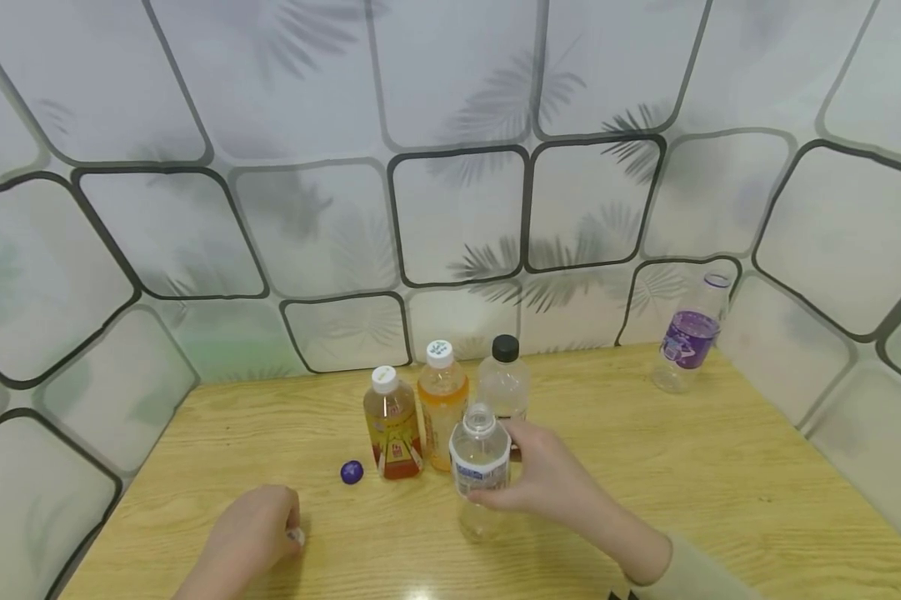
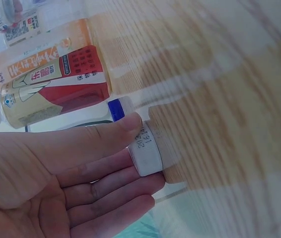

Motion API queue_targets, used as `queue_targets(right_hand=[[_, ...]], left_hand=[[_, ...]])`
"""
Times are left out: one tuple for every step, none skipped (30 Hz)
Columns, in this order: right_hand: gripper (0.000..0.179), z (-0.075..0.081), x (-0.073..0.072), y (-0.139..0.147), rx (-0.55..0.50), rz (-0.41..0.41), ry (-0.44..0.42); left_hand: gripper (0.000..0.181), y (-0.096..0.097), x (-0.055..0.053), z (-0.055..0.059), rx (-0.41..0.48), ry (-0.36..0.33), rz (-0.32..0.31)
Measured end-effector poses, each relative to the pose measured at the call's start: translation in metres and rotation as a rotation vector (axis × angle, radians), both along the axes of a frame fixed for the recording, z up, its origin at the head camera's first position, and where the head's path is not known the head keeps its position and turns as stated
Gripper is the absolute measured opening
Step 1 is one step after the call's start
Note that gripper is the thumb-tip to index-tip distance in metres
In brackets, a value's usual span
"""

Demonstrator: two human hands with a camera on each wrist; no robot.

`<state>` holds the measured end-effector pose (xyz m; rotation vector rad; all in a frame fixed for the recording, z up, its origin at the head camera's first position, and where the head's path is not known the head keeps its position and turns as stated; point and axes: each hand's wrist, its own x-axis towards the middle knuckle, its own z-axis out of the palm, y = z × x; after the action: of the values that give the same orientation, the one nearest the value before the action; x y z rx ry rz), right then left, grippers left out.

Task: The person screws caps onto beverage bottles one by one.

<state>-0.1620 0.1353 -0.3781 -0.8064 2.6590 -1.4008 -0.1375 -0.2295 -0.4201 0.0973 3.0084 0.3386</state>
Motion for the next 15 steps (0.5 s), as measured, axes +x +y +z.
queue_targets(right_hand=[[0.065,-0.002,0.000,0.000,-0.002,0.003,0.000],[0.065,-0.003,0.000,-0.001,-0.005,0.005,0.000],[0.066,-0.005,0.000,-0.001,-0.006,0.007,-0.002],[0.066,-0.006,0.000,-0.001,-0.007,0.007,-0.003],[0.067,-0.007,0.000,-0.001,-0.009,0.008,-0.005],[0.068,-0.008,0.000,-0.001,-0.012,0.009,-0.006],[0.069,-0.009,0.001,-0.001,-0.013,0.007,-0.006],[0.070,-0.010,0.001,-0.001,-0.016,0.007,-0.006],[0.070,-0.010,0.001,-0.001,-0.017,0.006,-0.005],[0.069,-0.010,0.001,-0.001,-0.017,0.005,-0.002],[0.069,-0.011,0.001,-0.001,-0.017,0.005,0.000],[0.069,-0.011,0.001,-0.001,-0.016,0.003,0.002],[0.069,-0.011,0.001,-0.001,-0.015,0.003,0.004],[0.069,-0.011,0.001,-0.001,-0.015,0.003,0.006],[0.069,-0.012,0.001,-0.001,-0.015,0.002,0.006]], left_hand=[[0.029,0.000,0.000,0.000,0.001,0.000,-0.001],[0.029,0.000,0.000,0.000,0.004,-0.003,0.003],[0.029,0.001,0.000,0.000,0.005,-0.004,0.003],[0.029,0.000,0.000,-0.001,0.007,-0.004,0.003],[0.029,0.000,0.000,-0.001,0.007,-0.007,0.003],[0.029,0.000,0.000,-0.001,0.007,-0.006,0.003],[0.029,0.001,0.000,-0.001,0.007,-0.007,0.006],[0.029,0.000,0.000,-0.001,0.006,-0.007,0.005],[0.029,0.000,0.000,-0.001,0.003,-0.007,0.004],[0.029,0.000,0.000,-0.001,0.001,-0.008,0.003],[0.029,0.000,0.000,-0.001,-0.001,-0.009,0.004],[0.028,0.000,0.000,-0.001,-0.001,-0.008,0.007],[0.028,0.000,0.000,-0.001,-0.003,-0.012,0.006],[0.028,0.000,0.000,-0.001,-0.005,-0.013,0.005],[0.027,0.000,0.000,-0.002,-0.007,-0.015,0.004]])
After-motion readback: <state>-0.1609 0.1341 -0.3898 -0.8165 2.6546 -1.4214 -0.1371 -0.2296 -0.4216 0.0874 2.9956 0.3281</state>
